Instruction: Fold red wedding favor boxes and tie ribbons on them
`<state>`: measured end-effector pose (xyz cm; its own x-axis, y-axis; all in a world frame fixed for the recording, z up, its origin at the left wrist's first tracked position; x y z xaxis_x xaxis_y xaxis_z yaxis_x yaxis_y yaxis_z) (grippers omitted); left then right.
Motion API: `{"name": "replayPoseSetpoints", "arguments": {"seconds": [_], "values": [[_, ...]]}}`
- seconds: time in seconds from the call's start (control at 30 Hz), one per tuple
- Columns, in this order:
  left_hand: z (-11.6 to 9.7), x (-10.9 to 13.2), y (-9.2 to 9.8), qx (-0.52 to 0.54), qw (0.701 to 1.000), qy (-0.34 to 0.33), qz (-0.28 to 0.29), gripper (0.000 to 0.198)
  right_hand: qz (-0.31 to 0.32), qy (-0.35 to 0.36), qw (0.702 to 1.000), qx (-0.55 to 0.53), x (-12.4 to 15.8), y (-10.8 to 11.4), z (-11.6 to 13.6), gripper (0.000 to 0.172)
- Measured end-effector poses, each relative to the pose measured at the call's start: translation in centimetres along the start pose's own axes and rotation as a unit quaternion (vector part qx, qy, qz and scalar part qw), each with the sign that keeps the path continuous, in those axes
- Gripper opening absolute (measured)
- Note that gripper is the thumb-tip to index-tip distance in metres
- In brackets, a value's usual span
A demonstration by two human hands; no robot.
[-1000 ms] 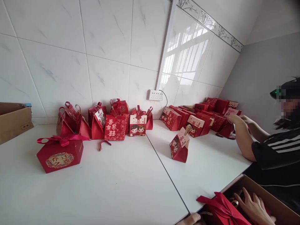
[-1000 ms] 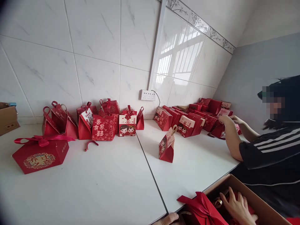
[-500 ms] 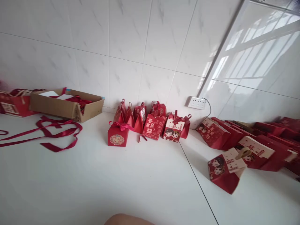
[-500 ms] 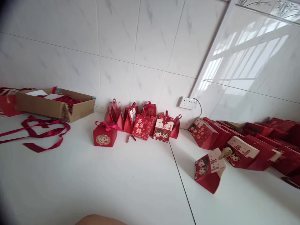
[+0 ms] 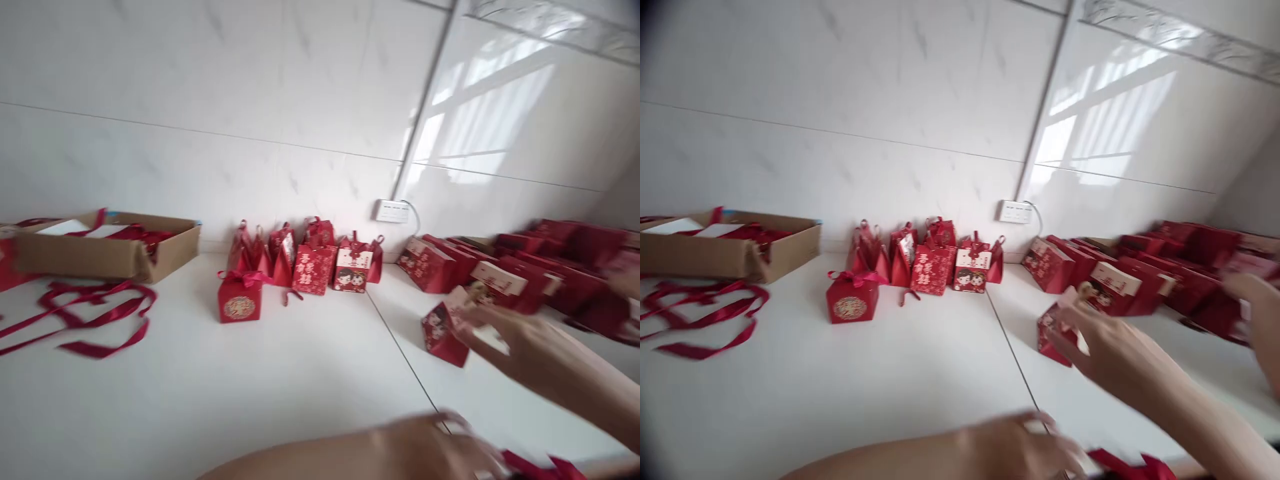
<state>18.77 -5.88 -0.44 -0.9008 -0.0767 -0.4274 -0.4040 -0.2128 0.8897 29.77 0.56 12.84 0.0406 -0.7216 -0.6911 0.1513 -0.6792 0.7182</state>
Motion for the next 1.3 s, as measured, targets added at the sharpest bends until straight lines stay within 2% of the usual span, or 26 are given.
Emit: {"name": "replayPoseSetpoints", "arguments": {"seconds": [0.03, 0.07, 0.1, 0.13, 0.2, 0.27, 0.3, 0.4, 0.5, 0.6, 0.7, 0.77, 0.83, 0.93, 1.03, 1.13, 1.3], "values": [[1.3, 1.2, 1.4, 0.017, 0.999, -0.021, -0.027, 0.028, 0.023, -0.001, 1.0, -0.012, -1.5, 0.1, 0.8, 0.027], [3.5, 2.5, 3.7, 0.038, 0.994, 0.015, -0.105, 0.026, 0.009, -0.026, 1.0, 0.006, -3.0, 0.5, 0.9, 0.029], [6.4, 4.4, 6.0, 0.033, 0.976, 0.094, -0.194, 0.025, -0.015, -0.061, 0.997, 0.043, -4.1, 0.8, 0.6, 0.032], [8.9, 6.4, 7.7, 0.023, 0.959, 0.145, -0.243, 0.027, -0.03, -0.105, 0.99, 0.09, -4.8, 0.7, 0.0, 0.038], [12.9, 10.2, 9.9, -0.01, 0.934, 0.218, -0.284, 0.025, -0.005, -0.209, 0.964, 0.165, -4.6, -0.4, -2.0, 0.054], [15.2, 12.8, 10.5, -0.035, 0.928, 0.247, -0.277, 0.022, 0.049, -0.294, 0.939, 0.173, -3.4, -2.3, -3.8, 0.058], [15.7, 13.6, 10.3, -0.041, 0.929, 0.256, -0.266, 0.021, 0.068, -0.307, 0.935, 0.163, -2.8, -3.2, -4.4, 0.054], [15.3, 13.3, 9.0, -0.031, 0.939, 0.244, -0.24, 0.021, 0.073, -0.283, 0.946, 0.143, -2.2, -4.7, -5.0, 0.031], [14.2, 11.4, 7.7, 0.002, 0.938, 0.246, -0.244, 0.022, 0.026, -0.217, 0.968, 0.125, -3.2, -4.5, -3.9, 0.029], [14.5, 10.5, 7.4, 0.03, 0.912, 0.296, -0.283, 0.025, -0.043, -0.14, 0.986, 0.081, -5.2, -3.8, -0.9, 0.028], [16.4, 11.5, 8.3, 0.056, 0.856, 0.371, -0.356, 0.032, -0.145, -0.072, 0.983, -0.086, -7.2, -4.3, 3.4, 0.017], [17.9, 12.9, 9.1, 0.081, 0.801, 0.422, -0.416, 0.041, -0.181, -0.056, 0.951, -0.246, -7.7, -6.1, 6.2, 0.009], [19.2, 14.6, 9.6, 0.113, 0.743, 0.466, -0.467, 0.048, -0.145, -0.055, 0.915, -0.373, -7.4, -9.5, 9.0, 0.003], [20.2, 17.3, 9.5, 0.161, 0.658, 0.52, -0.52, 0.052, -0.089, -0.045, 0.895, -0.435, -5.7, -14.0, 12.5, 0.004], [20.1, 18.6, 9.2, 0.196, 0.607, 0.545, -0.544, 0.051, -0.077, -0.054, 0.884, -0.458, -3.8, -15.8, 13.6, 0.014], [19.1, 18.2, 9.9, 0.2, 0.604, 0.533, -0.558, 0.045, -0.066, -0.052, 0.874, -0.479, -2.6, -15.3, 13.8, 0.017], [16.9, 16.2, 11.5, 0.14, 0.66, 0.501, -0.543, 0.027, -0.039, -0.024, 0.871, -0.489, -0.8, -13.5, 15.2, 0.014]]}}
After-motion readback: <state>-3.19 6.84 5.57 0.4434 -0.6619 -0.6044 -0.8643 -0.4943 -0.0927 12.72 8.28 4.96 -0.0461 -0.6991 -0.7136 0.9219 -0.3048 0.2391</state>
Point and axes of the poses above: each hand's wrist, its own x-axis away from the middle knuckle, its own y-axis out of the back of the hand, z = x × y, the point moved 7 cm from there along -x, towards the middle knuckle, and after that the axes turned 15 degrees about -z, right-handed, at the moved point
